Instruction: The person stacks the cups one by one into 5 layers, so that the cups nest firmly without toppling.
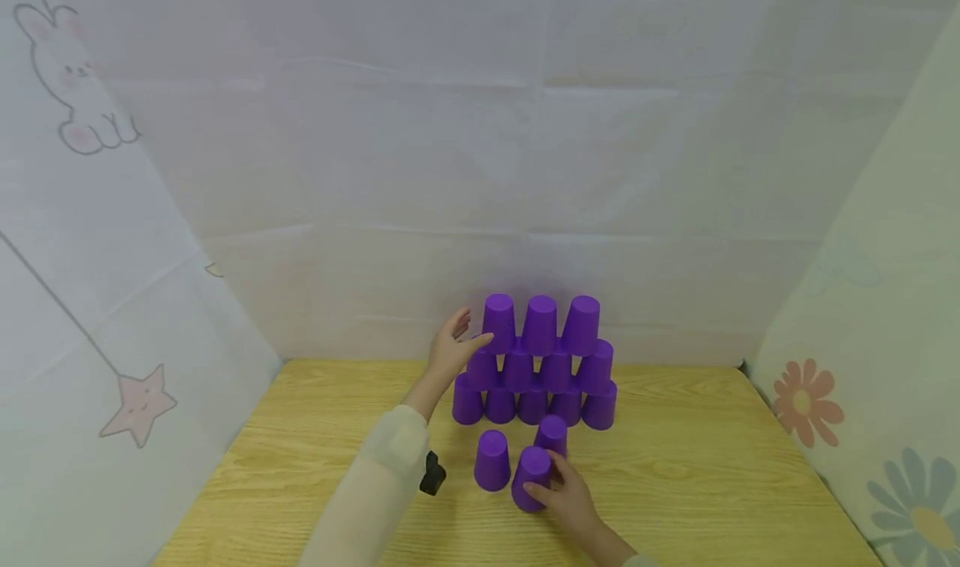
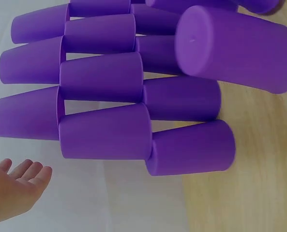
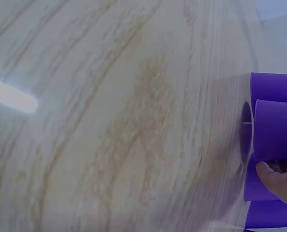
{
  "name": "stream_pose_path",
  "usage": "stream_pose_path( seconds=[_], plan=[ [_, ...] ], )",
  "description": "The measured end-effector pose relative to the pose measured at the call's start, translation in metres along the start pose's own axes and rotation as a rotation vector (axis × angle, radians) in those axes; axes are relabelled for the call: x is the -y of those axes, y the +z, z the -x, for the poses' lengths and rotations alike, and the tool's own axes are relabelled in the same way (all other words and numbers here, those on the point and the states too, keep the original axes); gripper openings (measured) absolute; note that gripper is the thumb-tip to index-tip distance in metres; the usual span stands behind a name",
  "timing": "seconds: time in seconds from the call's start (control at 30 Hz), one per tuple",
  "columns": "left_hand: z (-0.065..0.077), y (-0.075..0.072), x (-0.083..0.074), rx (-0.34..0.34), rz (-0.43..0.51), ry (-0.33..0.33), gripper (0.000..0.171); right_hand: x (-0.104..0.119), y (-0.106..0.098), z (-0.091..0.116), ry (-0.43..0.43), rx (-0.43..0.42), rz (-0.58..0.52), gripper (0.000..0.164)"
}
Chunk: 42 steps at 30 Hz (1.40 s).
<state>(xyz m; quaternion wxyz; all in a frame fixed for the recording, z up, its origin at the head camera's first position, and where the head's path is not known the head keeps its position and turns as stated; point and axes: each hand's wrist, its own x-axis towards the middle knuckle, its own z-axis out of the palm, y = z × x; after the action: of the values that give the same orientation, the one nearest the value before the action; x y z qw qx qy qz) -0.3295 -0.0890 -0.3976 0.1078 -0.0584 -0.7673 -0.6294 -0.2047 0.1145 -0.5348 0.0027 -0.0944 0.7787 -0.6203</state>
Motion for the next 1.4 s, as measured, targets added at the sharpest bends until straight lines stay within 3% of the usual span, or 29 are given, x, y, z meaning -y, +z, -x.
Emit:
stream_pose_path(
  seconds=[0.13, 0.33, 0.63, 0.77, 0.93, 1.17, 1.3, 1.4],
  plan=[
    [0.013, -0.008, 0.006, 0.005, 0.061, 0.005, 0.065, 0.005, -0.005, 0.0, -0.006, 0.036, -0.034, 0.057],
    [0.037, -0.015, 0.014, -0.001, 0.123, -0.003, 0.065, 0.013, -0.012, -0.001, -0.047, 0.05, 0.01, 0.055],
    [0.069, -0.01, 0.037, 0.052, 0.067, -0.003, 0.064, 0.029, -0.024, -0.004, -0.033, 0.09, 0.017, 0.057],
    [0.085, -0.007, 0.046, 0.092, 0.043, -0.009, 0.065, 0.037, -0.029, -0.007, -0.069, 0.1, -0.003, 0.057],
    [0.107, -0.003, 0.039, 0.132, 0.014, -0.013, 0.064, 0.061, -0.034, -0.009, -0.096, 0.102, -0.029, 0.052],
    [0.118, 0.008, 0.061, 0.165, -0.018, 0.003, 0.067, 0.093, -0.045, -0.014, -0.075, 0.107, -0.022, 0.048],
    [0.127, 0.014, 0.049, 0.175, 0.001, -0.018, 0.065, 0.106, -0.05, -0.02, -0.071, 0.117, 0.029, 0.047],
    [0.129, 0.018, 0.057, 0.167, -0.025, 0.008, 0.065, 0.117, -0.053, -0.023, -0.089, 0.103, 0.08, 0.046]
  ],
)
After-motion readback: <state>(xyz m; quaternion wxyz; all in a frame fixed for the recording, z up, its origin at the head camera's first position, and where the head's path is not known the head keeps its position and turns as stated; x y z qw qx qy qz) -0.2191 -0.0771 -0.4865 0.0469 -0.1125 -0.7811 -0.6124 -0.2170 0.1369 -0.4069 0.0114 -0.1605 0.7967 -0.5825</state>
